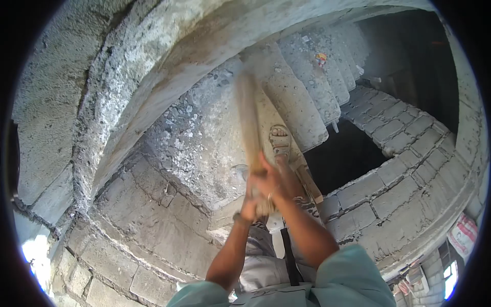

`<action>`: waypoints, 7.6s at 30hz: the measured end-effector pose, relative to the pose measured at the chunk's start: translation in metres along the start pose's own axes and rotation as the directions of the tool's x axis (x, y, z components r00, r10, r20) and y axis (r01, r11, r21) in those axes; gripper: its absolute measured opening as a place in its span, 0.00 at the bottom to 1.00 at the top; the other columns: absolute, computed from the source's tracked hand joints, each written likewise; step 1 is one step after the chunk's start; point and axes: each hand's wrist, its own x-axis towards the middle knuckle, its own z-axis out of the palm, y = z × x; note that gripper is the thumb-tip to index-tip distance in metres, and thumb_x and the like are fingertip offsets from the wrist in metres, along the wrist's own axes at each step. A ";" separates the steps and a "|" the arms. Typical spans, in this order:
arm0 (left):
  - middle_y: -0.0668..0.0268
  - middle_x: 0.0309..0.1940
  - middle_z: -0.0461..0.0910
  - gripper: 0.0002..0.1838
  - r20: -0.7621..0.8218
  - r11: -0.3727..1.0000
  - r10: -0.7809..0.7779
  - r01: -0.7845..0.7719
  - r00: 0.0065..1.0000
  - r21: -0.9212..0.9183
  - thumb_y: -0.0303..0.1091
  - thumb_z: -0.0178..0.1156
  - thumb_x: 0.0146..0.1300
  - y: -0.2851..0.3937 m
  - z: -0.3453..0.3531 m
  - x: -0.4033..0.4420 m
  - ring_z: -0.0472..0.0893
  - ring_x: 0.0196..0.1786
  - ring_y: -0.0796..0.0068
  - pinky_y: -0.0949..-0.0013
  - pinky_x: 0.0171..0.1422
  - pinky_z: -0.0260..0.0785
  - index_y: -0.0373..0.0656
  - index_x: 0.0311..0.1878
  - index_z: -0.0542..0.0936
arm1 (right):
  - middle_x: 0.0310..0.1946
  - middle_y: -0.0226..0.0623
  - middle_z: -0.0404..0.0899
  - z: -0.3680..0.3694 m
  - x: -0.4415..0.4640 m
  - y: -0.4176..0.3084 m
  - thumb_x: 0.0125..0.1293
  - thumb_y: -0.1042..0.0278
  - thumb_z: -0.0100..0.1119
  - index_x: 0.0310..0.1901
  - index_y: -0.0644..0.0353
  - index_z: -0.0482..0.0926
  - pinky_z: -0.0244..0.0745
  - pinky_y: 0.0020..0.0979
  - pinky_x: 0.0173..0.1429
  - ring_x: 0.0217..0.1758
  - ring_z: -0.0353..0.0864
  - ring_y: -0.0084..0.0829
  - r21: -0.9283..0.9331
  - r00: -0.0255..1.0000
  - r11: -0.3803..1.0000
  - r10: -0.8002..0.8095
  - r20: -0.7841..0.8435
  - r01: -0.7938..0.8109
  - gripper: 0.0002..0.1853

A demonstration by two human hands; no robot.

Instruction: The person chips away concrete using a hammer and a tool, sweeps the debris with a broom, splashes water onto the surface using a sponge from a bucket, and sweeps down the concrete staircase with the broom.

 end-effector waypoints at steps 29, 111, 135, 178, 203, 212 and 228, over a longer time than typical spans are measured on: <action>0.62 0.32 0.77 0.12 -0.172 0.883 -0.068 0.139 0.983 0.449 0.35 0.49 0.57 -0.064 0.045 0.085 0.78 0.35 0.69 0.66 0.40 0.73 0.41 0.41 0.74 | 0.32 0.45 0.79 -0.105 0.013 -0.003 0.50 0.64 0.59 0.58 0.53 0.67 0.74 0.29 0.38 0.32 0.79 0.35 -0.125 0.931 0.992 -0.029 -0.364 -0.018 0.30; 0.57 0.59 0.58 0.43 -0.632 0.514 0.244 -0.650 0.736 -0.559 0.25 0.55 0.51 -0.034 -0.192 -0.157 0.62 0.62 0.67 0.65 0.57 0.64 0.45 0.67 0.41 | 0.41 0.37 0.78 0.359 0.046 0.109 0.42 0.80 0.63 0.58 0.58 0.66 0.72 0.25 0.44 0.39 0.77 0.26 -0.591 0.743 0.805 0.369 0.558 0.044 0.36; 0.60 0.59 0.58 0.44 -0.745 0.695 0.555 -0.698 0.369 0.173 0.22 0.51 0.52 -0.042 -0.094 -0.190 0.65 0.58 0.65 0.67 0.56 0.64 0.53 0.68 0.38 | 0.54 0.41 0.70 0.285 -0.050 0.101 0.45 0.79 0.64 0.62 0.64 0.59 0.64 0.25 0.57 0.56 0.68 0.27 -0.377 0.778 0.857 -0.043 0.627 0.351 0.39; 0.55 0.40 0.75 0.51 -0.495 0.730 0.394 -0.591 0.774 -0.343 0.41 0.59 0.55 -0.029 -0.038 -0.187 0.78 0.41 0.63 0.65 0.38 0.74 0.54 0.68 0.30 | 0.37 0.56 0.76 0.263 -0.034 -0.125 0.57 0.58 0.49 0.66 0.37 0.46 0.70 0.44 0.49 0.43 0.76 0.50 -0.527 0.811 -0.679 0.177 0.558 0.511 0.36; 0.51 0.46 0.73 0.55 -0.469 0.353 0.609 -0.748 0.640 -0.562 0.37 0.63 0.53 0.086 0.012 -0.134 0.77 0.45 0.61 0.60 0.43 0.72 0.55 0.67 0.27 | 0.50 0.55 0.70 0.230 0.116 -0.255 0.57 0.63 0.49 0.55 0.61 0.66 0.69 0.38 0.53 0.54 0.71 0.47 -0.284 0.924 -0.931 0.119 0.364 0.232 0.23; 0.59 0.64 0.47 0.55 -0.364 0.450 0.589 -0.666 0.722 -0.595 0.29 0.63 0.49 0.067 0.091 -0.133 0.65 0.59 0.65 0.64 0.54 0.67 0.50 0.67 0.29 | 0.48 0.41 0.71 0.195 -0.080 -0.134 0.53 0.64 0.62 0.59 0.65 0.59 0.67 0.28 0.51 0.48 0.70 0.29 -0.752 0.790 0.296 -0.019 0.612 0.589 0.34; 0.66 0.39 0.73 0.26 -0.832 0.486 0.253 -0.808 0.493 -0.332 0.31 0.56 0.52 0.094 -0.096 -0.141 0.76 0.37 0.72 0.71 0.37 0.72 0.42 0.56 0.65 | 0.44 0.41 0.77 0.345 0.033 -0.009 0.48 0.62 0.63 0.58 0.61 0.65 0.70 0.28 0.50 0.45 0.76 0.30 -0.668 0.766 0.614 0.155 0.624 0.419 0.33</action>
